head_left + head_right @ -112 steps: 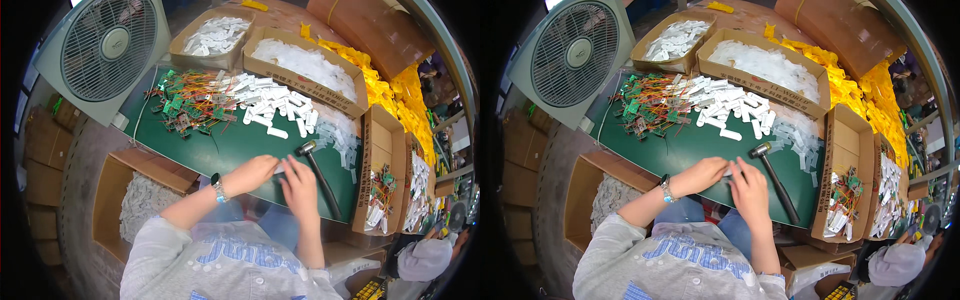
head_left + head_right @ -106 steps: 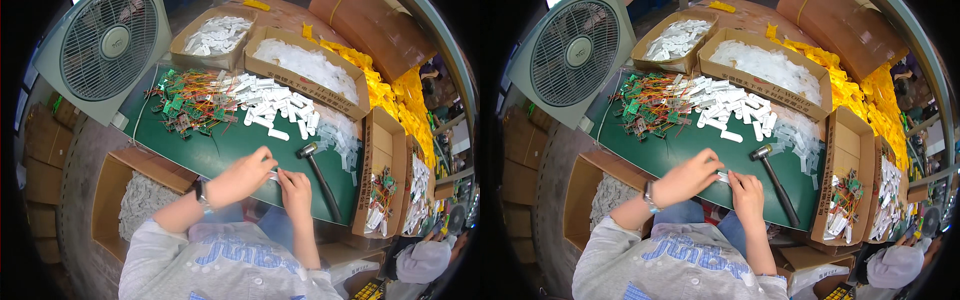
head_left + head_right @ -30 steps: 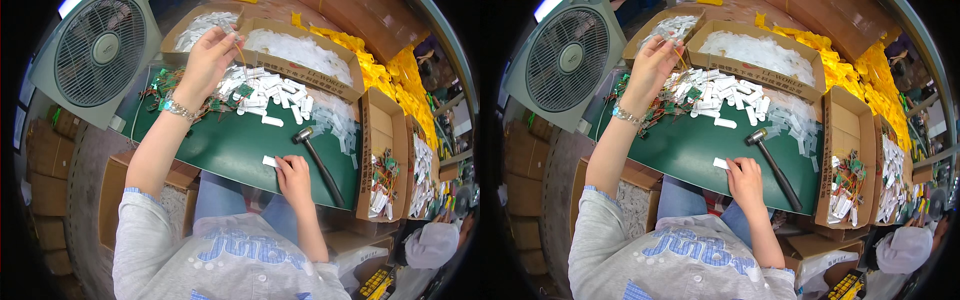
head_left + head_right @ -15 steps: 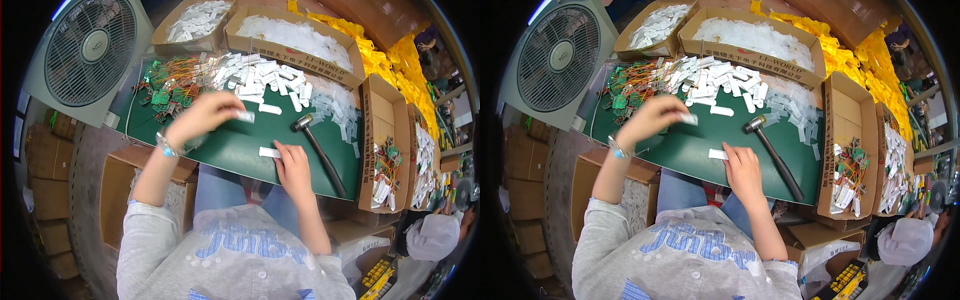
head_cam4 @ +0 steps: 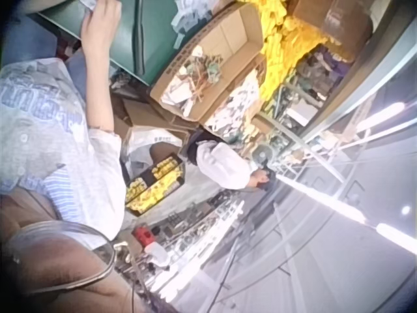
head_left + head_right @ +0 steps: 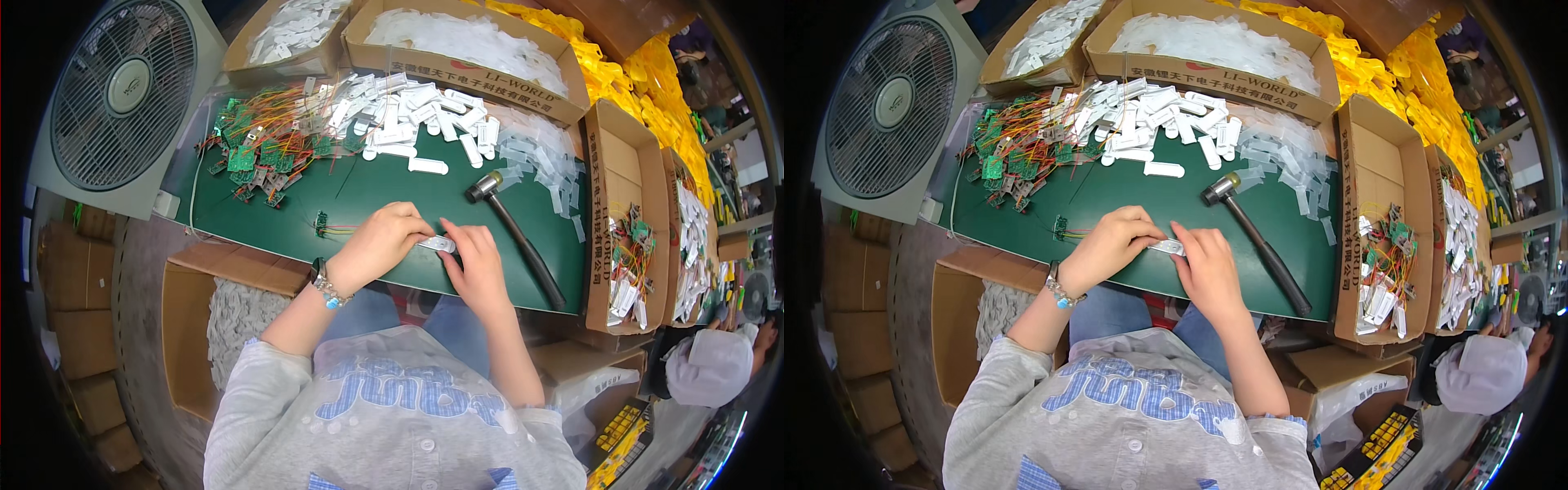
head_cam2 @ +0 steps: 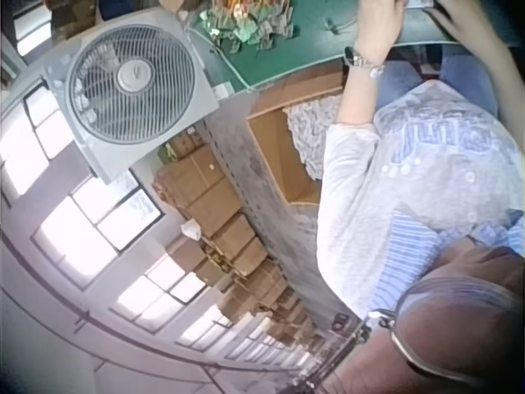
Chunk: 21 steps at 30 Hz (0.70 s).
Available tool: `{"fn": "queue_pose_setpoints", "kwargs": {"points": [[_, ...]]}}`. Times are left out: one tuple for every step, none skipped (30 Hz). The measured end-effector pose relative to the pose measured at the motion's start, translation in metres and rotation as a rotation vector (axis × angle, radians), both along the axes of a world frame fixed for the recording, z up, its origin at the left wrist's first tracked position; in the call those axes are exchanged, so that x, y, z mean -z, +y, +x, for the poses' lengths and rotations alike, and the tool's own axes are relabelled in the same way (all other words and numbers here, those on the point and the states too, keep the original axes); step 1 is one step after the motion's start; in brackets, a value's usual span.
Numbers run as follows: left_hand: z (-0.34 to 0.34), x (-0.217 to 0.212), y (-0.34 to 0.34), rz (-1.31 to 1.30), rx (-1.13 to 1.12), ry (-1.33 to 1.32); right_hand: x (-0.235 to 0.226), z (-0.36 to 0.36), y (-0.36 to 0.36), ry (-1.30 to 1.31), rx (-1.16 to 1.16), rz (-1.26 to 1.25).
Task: The person assembles small electronic modules by inserting PCBs and wires into white plastic housings, then tapping them into place with a hammer.
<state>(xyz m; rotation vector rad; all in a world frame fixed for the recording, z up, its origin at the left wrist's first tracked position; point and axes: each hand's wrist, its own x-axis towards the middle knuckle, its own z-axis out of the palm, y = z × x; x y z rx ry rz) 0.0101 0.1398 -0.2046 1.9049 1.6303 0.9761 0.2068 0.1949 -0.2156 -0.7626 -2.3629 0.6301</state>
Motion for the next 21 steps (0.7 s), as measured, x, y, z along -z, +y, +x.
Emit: {"fn": "queue_pose_setpoints", "kwargs": {"points": [[0.001, -0.001, 0.001, -0.012, 0.019, -0.011, 0.000, 0.000, 0.000, 0.000, 0.004, 0.000], [0.001, -0.003, 0.002, -0.024, 0.038, -0.022, -0.001, 0.000, 0.000, 0.003, 0.004, 0.001], [0.003, -0.005, 0.002, -0.025, 0.041, -0.023, -0.001, 0.000, 0.000, 0.006, 0.004, 0.002], [0.004, -0.007, 0.003, -0.073, 0.012, -0.043, -0.001, 0.000, -0.001, 0.005, 0.006, 0.001], [0.005, -0.009, 0.004, -0.122, -0.016, -0.063, -0.001, 0.000, -0.001, 0.006, 0.007, 0.000], [0.006, -0.011, 0.003, -0.123, -0.015, -0.063, -0.002, 0.000, -0.001, 0.007, 0.009, -0.002], [0.007, -0.013, 0.001, -0.082, -0.032, 0.004, -0.002, -0.001, -0.001, 0.006, 0.010, -0.002], [0.008, -0.014, -0.001, -0.041, -0.050, 0.070, -0.003, -0.001, 0.000, 0.004, 0.006, 0.010], [0.009, -0.014, -0.002, -0.042, -0.050, 0.069, -0.003, -0.001, 0.000, 0.002, 0.002, 0.023], [0.011, -0.014, -0.003, -0.006, -0.066, 0.127, -0.003, -0.001, -0.001, 0.001, 0.001, 0.022], [0.011, -0.014, -0.003, 0.030, -0.083, 0.185, -0.003, -0.001, -0.001, -0.015, -0.003, 0.049], [0.012, -0.015, -0.004, 0.029, -0.084, 0.185, -0.004, -0.002, -0.001, -0.031, -0.008, 0.076], [0.013, -0.016, -0.004, 0.011, -0.118, 0.195, -0.003, -0.002, -0.002, -0.030, -0.009, 0.074], [0.014, -0.017, -0.004, -0.007, -0.152, 0.206, -0.003, -0.002, -0.002, -0.040, -0.009, 0.079], [0.012, -0.016, -0.005, -0.008, -0.152, 0.206, -0.003, -0.002, -0.002, -0.050, -0.007, 0.084], [0.009, -0.014, -0.006, 0.016, -0.127, 0.234, -0.003, -0.003, -0.002, -0.050, -0.008, 0.083], [0.006, -0.013, -0.008, 0.039, -0.103, 0.262, -0.005, -0.003, -0.003, -0.058, -0.014, 0.087], [0.004, -0.014, -0.009, 0.039, -0.098, 0.261, -0.006, -0.003, -0.003, -0.069, -0.015, 0.092], [0.001, -0.017, -0.011, 0.127, -0.071, 0.294, -0.006, -0.002, -0.003, -0.070, -0.010, 0.091], [-0.001, -0.018, -0.012, 0.215, -0.044, 0.326, -0.006, -0.002, -0.003, -0.068, -0.007, 0.099], [-0.004, -0.018, -0.015, 0.213, -0.044, 0.328, -0.006, -0.002, -0.003, -0.063, -0.009, 0.106]]}}
